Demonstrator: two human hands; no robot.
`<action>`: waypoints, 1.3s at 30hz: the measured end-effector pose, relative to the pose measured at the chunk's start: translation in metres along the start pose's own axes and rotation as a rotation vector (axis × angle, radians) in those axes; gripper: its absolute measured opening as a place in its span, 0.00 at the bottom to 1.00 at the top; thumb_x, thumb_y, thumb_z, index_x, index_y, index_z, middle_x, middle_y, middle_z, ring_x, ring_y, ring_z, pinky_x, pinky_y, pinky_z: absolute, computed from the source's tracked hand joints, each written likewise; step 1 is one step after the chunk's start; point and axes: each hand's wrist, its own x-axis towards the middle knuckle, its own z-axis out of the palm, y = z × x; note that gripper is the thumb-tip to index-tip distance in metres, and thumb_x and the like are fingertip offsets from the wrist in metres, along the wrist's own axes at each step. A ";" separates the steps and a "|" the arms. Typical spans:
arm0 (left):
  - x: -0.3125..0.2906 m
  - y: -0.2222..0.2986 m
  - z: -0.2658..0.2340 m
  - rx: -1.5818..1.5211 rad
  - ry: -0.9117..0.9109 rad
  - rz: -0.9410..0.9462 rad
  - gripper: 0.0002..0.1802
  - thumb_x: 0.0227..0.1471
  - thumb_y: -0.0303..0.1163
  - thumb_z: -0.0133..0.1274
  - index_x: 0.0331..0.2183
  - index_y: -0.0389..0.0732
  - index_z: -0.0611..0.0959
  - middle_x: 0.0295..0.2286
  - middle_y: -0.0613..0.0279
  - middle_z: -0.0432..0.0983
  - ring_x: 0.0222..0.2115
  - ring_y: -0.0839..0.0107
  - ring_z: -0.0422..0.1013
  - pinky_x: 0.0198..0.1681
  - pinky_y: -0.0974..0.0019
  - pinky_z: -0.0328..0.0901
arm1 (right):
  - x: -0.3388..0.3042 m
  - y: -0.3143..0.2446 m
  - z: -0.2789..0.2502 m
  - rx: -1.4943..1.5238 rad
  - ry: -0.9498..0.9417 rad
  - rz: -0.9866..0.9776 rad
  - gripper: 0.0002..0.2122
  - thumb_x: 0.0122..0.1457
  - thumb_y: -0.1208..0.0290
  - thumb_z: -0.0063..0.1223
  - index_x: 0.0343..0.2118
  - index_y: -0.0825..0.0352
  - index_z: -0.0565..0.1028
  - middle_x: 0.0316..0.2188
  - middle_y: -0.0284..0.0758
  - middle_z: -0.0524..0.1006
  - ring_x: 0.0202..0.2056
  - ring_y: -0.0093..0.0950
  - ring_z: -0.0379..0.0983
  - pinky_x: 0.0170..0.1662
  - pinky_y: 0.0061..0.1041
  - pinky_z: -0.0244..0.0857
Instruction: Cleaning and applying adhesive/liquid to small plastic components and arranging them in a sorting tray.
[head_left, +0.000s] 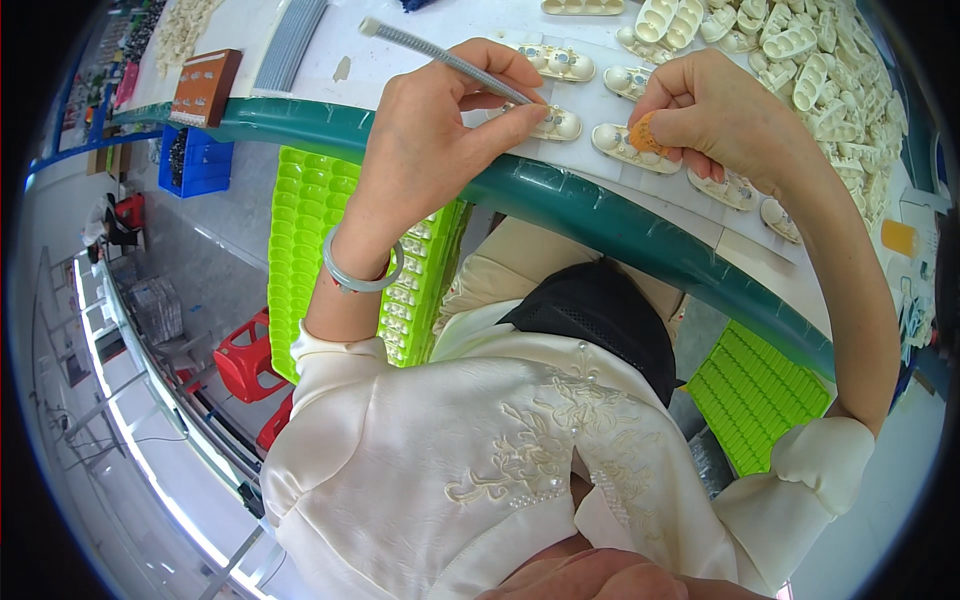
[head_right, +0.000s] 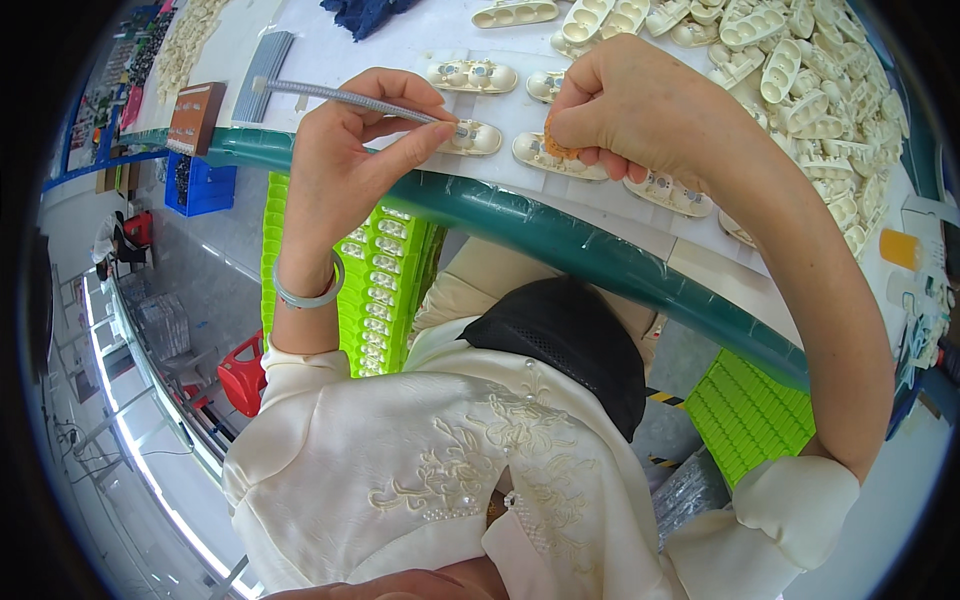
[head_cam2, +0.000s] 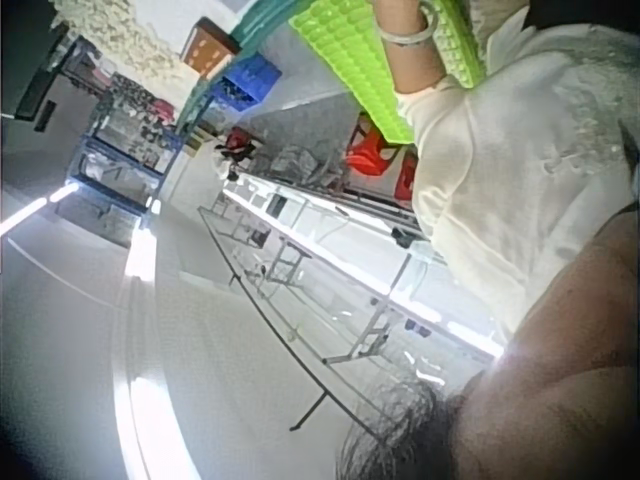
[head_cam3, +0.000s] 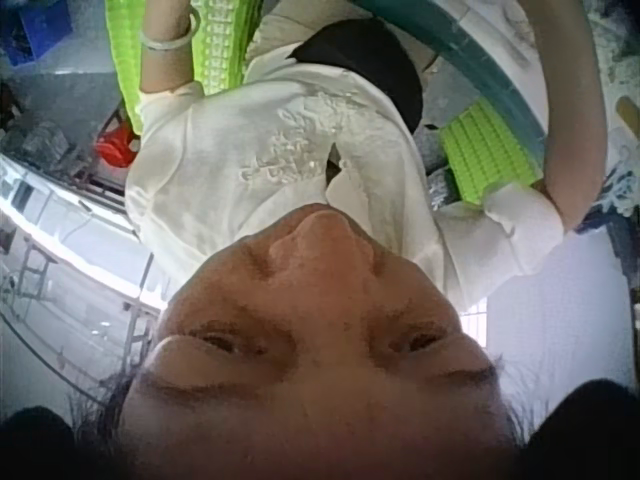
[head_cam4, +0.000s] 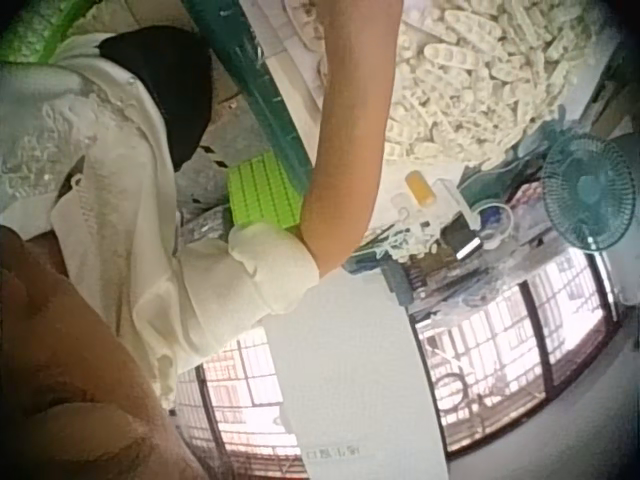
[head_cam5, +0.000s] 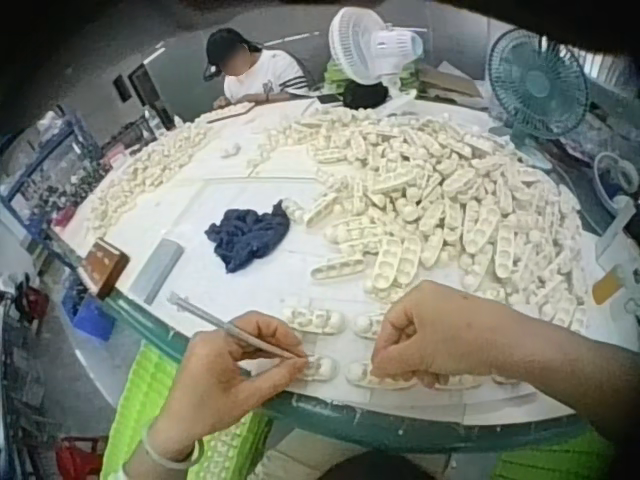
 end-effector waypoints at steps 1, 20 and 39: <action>0.001 0.001 0.001 0.021 -0.006 -0.010 0.09 0.44 0.23 0.59 0.31 0.33 0.78 0.28 0.64 0.76 0.32 0.76 0.74 0.41 0.73 0.69 | 0.000 0.001 0.000 0.014 0.001 0.003 0.03 0.47 0.78 0.50 0.24 0.72 0.74 0.13 0.31 0.70 0.09 0.13 0.60 0.10 0.13 0.51; 0.008 0.002 0.000 0.289 -0.159 0.086 0.05 0.40 0.18 0.54 0.25 0.34 0.75 0.23 0.65 0.74 0.28 0.78 0.72 0.38 0.71 0.71 | 0.017 -0.009 0.032 0.077 0.052 -0.259 0.09 0.47 0.75 0.52 0.29 0.75 0.76 0.15 0.37 0.74 0.12 0.22 0.70 0.17 0.20 0.65; -0.004 -0.010 -0.016 -0.178 0.029 -0.167 0.07 0.44 0.19 0.57 0.30 0.32 0.78 0.28 0.60 0.77 0.29 0.79 0.73 0.32 0.79 0.68 | 0.025 -0.021 0.030 0.075 -0.027 -0.095 0.05 0.48 0.75 0.53 0.24 0.72 0.73 0.13 0.30 0.68 0.10 0.14 0.60 0.12 0.15 0.53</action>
